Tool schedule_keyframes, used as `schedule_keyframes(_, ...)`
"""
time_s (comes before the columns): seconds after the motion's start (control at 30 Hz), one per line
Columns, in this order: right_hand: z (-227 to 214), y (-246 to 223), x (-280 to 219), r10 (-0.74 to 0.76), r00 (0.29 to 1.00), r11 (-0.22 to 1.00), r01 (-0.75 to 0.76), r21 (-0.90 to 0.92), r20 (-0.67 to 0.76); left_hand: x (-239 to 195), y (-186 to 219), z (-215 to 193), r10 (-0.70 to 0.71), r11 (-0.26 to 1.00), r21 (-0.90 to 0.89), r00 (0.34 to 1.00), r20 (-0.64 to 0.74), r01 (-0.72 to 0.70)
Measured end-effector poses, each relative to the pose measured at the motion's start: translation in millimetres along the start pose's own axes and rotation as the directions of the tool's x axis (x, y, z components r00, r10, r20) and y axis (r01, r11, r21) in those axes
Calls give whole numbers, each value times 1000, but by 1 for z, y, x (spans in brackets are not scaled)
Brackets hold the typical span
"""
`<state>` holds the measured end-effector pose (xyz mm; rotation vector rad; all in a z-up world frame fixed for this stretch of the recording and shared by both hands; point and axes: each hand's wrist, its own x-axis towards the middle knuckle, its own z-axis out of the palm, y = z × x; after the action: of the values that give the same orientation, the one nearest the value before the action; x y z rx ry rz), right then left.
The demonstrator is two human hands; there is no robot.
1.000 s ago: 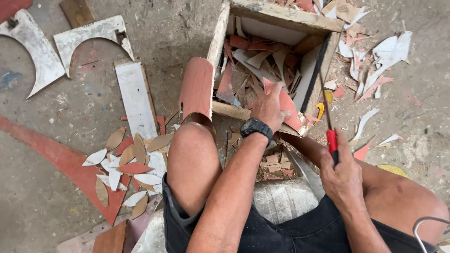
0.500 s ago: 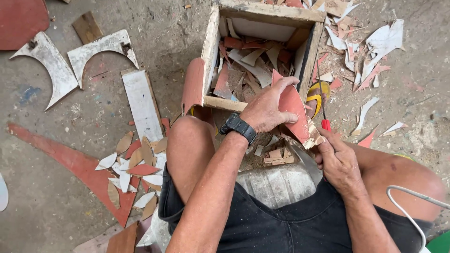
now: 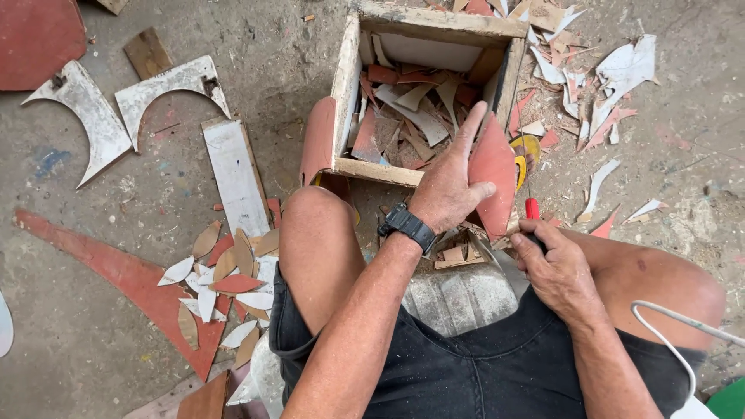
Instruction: Using a small hand saw to cut a curved shape out of a thin piece of wood supported by a wooden box.
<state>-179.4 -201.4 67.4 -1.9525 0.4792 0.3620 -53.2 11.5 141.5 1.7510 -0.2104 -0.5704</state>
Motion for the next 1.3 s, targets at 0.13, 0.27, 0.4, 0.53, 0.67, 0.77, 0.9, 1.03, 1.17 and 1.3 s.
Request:
schedule_keyframes(0.13, -6, 2, -11, 35, 998, 999, -37, -22, -54, -7, -7, 16, -174, 980, -111, 983, -66, 166)
schedule_keyframes(0.27, -3, -10, -18, 41, 998, 998, -43, -54, -43, -5, -48, 43, -364, 931, -5, 928, -76, 364)
schedule_keyframes(0.4, -1, -13, -14, 37, 997, 999, -39, -33, -61, -2, -49, 43, -377, 925, -107, 917, -127, 365)
schedule_keyframes(0.53, -1, -4, -7, 2, 997, 999, -6, -41, -82, 2, -57, 50, -349, 935, -132, 922, -167, 330)
schedule_keyframes(0.67, -4, 5, -5, -31, 994, 995, 21, -95, -108, 1, -61, 61, -304, 950, -138, 927, -219, 279)
schedule_keyframes(0.77, -6, 14, 0, -45, 989, 972, 12, -235, -138, -1, -54, 65, -304, 951, -136, 917, -258, 277)
schedule_keyframes(0.9, 5, 5, -2, -85, 980, 950, 26, -312, -178, -8, -39, 68, -309, 951, -97, 900, -307, 293)
schedule_keyframes(1.03, 11, 12, 0, -163, 968, 863, 47, -503, -190, -15, -30, 73, -374, 925, -82, 854, -361, 370)
schedule_keyframes(1.17, 16, 15, -5, -240, 944, 773, 46, -632, -225, -10, -40, 81, -385, 919, -91, 821, -421, 384)
schedule_keyframes(1.3, 23, 11, -8, -271, 929, 739, 33, -673, -253, -9, -43, 85, -411, 904, -80, 801, -435, 420)
